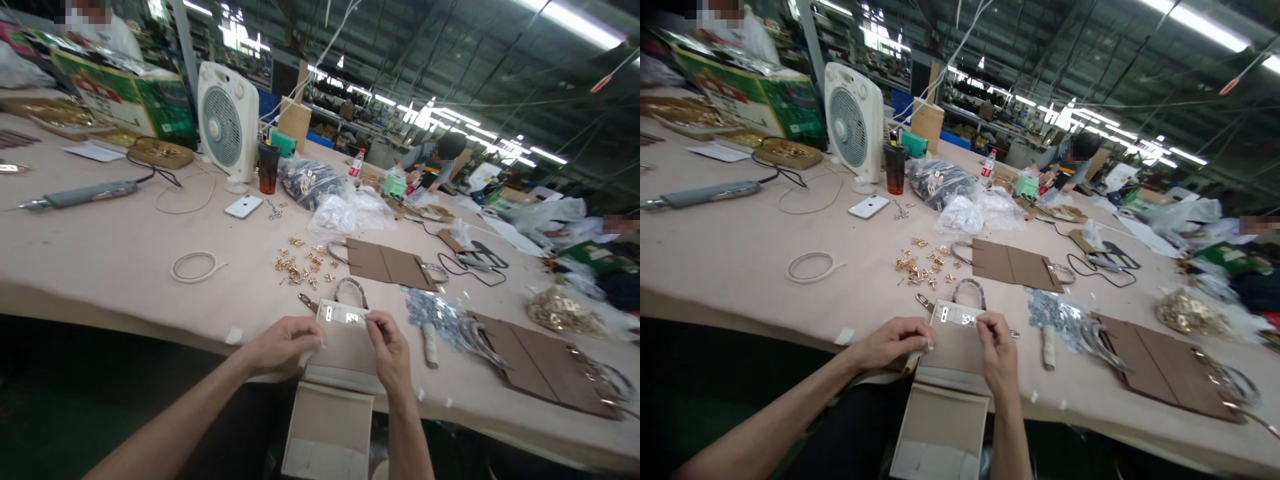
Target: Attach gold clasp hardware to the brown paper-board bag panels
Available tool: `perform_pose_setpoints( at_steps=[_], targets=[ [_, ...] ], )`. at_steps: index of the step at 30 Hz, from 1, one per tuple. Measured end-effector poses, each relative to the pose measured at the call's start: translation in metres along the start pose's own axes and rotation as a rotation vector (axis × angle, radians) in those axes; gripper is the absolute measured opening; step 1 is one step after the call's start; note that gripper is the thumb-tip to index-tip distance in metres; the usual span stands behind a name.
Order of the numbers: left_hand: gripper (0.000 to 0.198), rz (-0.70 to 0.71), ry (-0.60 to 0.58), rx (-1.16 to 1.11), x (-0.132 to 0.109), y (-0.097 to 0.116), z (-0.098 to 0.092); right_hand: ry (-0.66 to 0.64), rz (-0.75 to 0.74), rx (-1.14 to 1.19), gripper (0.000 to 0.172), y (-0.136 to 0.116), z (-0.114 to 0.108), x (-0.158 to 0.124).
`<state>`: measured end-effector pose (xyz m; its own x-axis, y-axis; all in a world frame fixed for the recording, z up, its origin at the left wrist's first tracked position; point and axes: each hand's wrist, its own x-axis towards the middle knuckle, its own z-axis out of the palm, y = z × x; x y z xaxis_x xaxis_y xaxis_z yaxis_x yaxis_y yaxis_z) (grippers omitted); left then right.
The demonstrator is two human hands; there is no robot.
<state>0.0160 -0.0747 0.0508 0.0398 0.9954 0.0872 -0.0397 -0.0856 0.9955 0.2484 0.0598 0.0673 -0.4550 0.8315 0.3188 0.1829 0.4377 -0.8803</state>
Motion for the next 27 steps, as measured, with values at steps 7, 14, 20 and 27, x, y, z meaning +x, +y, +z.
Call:
perform_pose_setpoints(
  at_steps=[7, 14, 20, 27],
  targets=[
    [0.034, -0.095, -0.016, 0.051, -0.003, 0.009, 0.001, -0.219, 0.046, -0.057, 0.028, 0.005, -0.004, 0.035],
    [0.030, -0.057, -0.033, 0.182, -0.001, 0.009, 0.003, -0.309, 0.117, -0.129, 0.027, 0.014, -0.001, 0.046],
    [0.029, -0.050, -0.016, 0.279, 0.001, 0.003, 0.003, -0.348, 0.144, -0.148, 0.025, 0.018, 0.002, 0.046],
    [0.027, -0.057, -0.012, 0.314, 0.002, 0.006, 0.004, -0.358, 0.176, -0.066, 0.026, 0.020, 0.000, 0.047]
  ],
)
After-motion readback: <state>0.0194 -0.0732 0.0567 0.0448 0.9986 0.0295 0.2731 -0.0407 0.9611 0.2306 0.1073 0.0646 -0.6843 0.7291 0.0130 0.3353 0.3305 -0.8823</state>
